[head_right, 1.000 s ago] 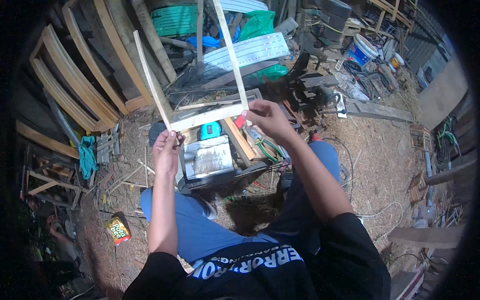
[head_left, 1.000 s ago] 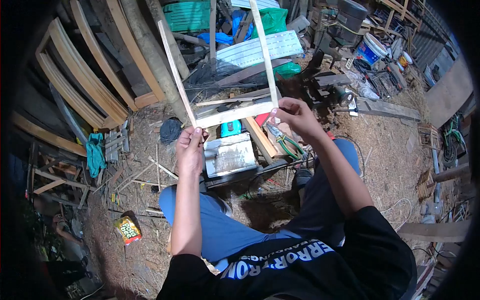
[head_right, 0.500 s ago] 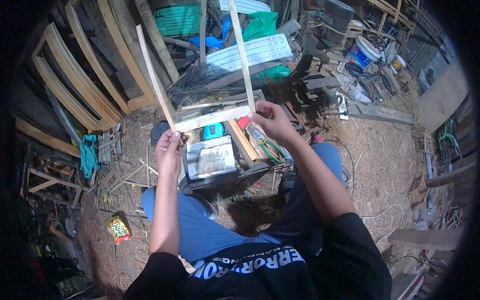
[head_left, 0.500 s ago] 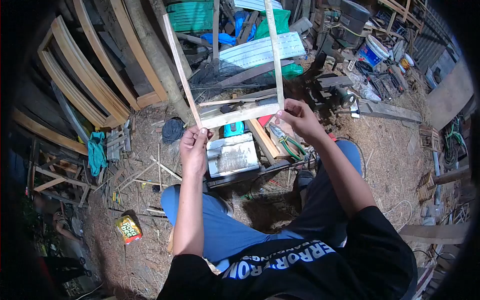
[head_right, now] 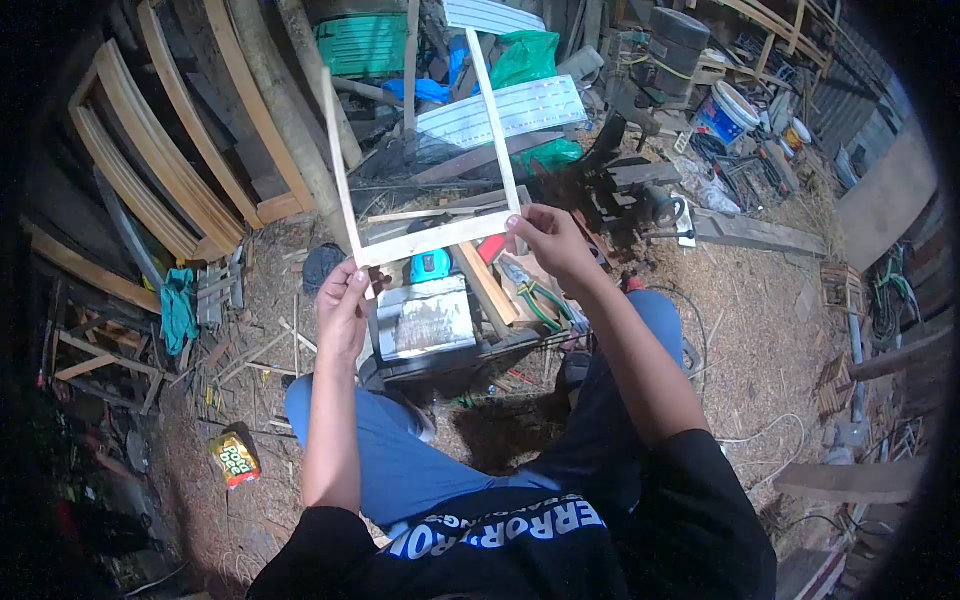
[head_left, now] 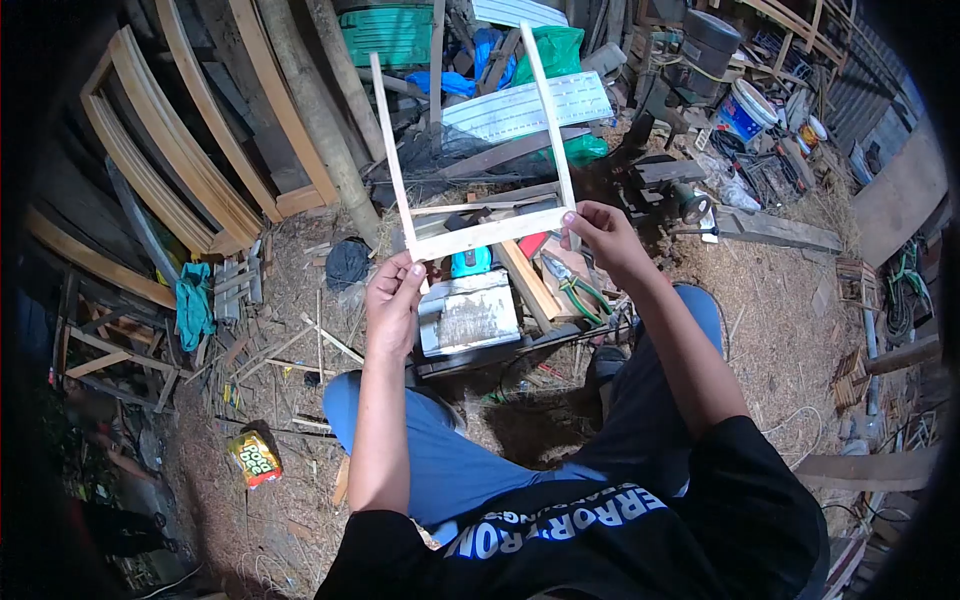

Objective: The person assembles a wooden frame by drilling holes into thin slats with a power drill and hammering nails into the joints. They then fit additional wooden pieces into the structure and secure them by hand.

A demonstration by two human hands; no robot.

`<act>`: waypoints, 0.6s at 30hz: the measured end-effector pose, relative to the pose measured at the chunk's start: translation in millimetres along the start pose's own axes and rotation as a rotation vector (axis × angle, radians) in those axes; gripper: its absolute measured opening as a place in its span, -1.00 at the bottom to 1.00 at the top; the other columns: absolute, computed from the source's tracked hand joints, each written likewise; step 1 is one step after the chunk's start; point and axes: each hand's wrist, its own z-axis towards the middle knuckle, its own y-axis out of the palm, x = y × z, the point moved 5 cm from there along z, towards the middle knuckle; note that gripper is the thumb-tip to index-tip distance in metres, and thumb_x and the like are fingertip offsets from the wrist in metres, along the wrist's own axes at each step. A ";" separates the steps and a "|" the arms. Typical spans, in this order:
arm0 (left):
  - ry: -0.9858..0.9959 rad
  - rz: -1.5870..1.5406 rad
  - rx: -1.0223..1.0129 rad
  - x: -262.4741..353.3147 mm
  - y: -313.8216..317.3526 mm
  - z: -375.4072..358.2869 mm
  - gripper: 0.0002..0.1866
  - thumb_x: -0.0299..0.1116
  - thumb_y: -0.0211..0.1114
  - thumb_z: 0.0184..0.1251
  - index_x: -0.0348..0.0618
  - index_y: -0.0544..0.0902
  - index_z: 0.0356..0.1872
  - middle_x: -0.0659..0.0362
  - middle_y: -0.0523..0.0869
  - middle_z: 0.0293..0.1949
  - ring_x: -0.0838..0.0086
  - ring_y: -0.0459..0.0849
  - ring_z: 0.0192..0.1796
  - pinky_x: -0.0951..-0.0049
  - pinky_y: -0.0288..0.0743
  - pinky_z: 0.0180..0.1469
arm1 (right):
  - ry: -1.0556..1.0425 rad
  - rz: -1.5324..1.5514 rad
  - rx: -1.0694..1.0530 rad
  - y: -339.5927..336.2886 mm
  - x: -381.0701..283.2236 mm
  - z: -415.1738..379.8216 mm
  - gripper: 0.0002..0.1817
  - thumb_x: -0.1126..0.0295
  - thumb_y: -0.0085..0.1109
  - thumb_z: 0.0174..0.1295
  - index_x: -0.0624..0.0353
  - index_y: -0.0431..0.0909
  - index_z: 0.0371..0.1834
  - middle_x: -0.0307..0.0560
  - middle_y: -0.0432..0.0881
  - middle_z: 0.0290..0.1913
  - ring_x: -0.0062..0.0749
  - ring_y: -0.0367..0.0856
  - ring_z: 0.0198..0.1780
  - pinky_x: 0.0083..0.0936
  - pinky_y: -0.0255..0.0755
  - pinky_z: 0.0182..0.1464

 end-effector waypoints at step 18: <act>-0.132 -0.152 0.039 -3.2 -25.5 -6.6 -0.90 -0.47 0.29 0.53 -0.23 0.71 -0.08 0.20 0.76 -0.24 0.55 0.71 -0.22 0.46 0.67 -0.05 | 0.159 0.213 -0.129 7.2 4.4 -9.2 -0.78 0.39 0.16 0.56 0.33 0.63 0.06 -0.18 0.72 -0.12 -0.53 0.70 -0.17 -0.54 0.59 0.01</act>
